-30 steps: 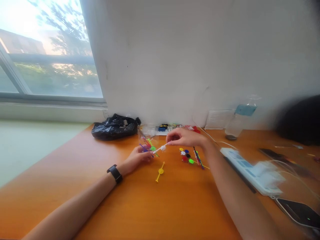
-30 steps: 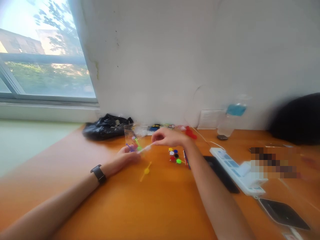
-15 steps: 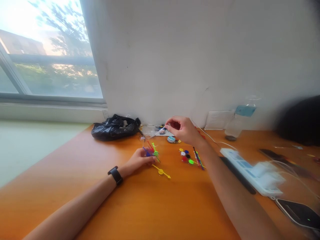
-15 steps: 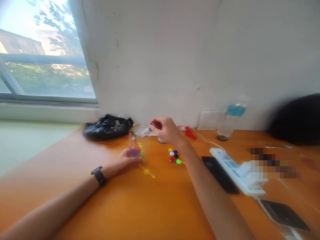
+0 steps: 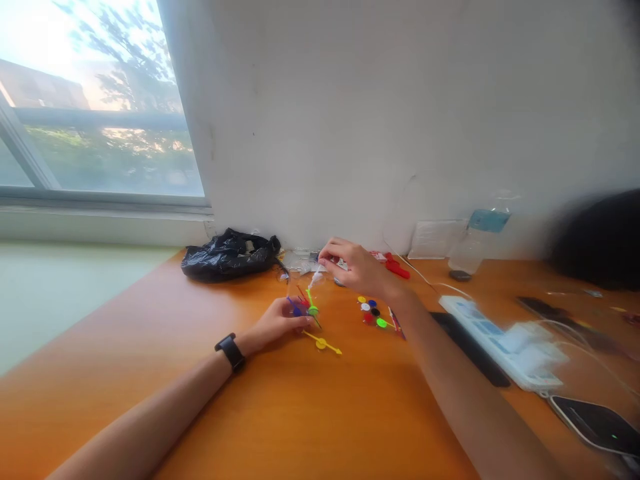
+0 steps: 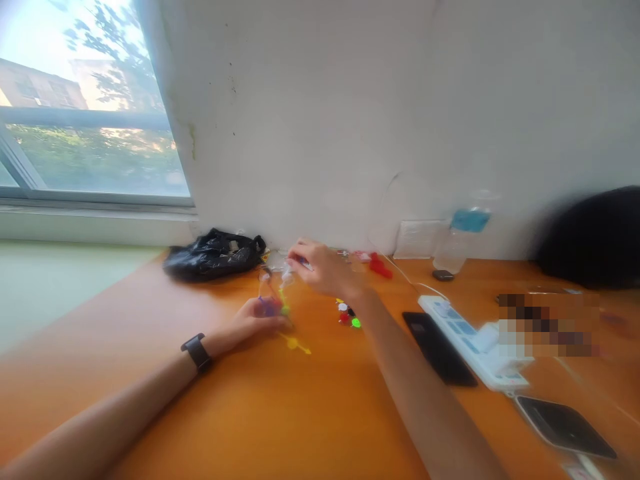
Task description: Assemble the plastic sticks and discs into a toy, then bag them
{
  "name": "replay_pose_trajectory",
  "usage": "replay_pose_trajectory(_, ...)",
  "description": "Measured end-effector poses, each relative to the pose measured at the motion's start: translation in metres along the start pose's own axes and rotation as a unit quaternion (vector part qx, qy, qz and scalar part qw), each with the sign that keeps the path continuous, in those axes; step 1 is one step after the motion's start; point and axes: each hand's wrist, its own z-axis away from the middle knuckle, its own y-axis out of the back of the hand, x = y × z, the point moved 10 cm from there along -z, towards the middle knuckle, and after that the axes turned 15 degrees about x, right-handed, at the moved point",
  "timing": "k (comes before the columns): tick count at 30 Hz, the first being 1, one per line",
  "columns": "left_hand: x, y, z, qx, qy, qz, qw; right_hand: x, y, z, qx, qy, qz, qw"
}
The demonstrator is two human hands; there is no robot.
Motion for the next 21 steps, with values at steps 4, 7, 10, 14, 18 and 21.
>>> replay_pose_trajectory(4,0.000,-0.001,0.002,-0.002,0.004,-0.017,1.000,-0.009,-0.006,0.005,-0.045,0.023,0.029,0.998)
replay_pose_trajectory(7,0.001,-0.001,0.002,-0.003,0.002,-0.017,1.000,-0.012,-0.013,0.008,-0.084,0.032,0.056,0.994)
replay_pose_trajectory(10,0.001,-0.001,0.001,-0.006,-0.006,-0.021,1.000,-0.011,-0.017,0.009,-0.099,0.033,0.090,0.990)
replay_pose_trajectory(14,0.003,0.000,0.000,0.003,-0.025,-0.047,0.999,-0.002,-0.030,0.015,-0.148,0.028,0.084,0.985)
replay_pose_trajectory(18,0.005,-0.002,0.002,-0.002,-0.034,-0.064,0.997,0.012,-0.044,0.023,-0.197,0.006,0.048,0.979)
replay_pose_trajectory(21,0.007,-0.004,0.004,-0.014,-0.043,-0.068,0.997,0.016,-0.046,0.025,-0.212,-0.011,0.044,0.976)
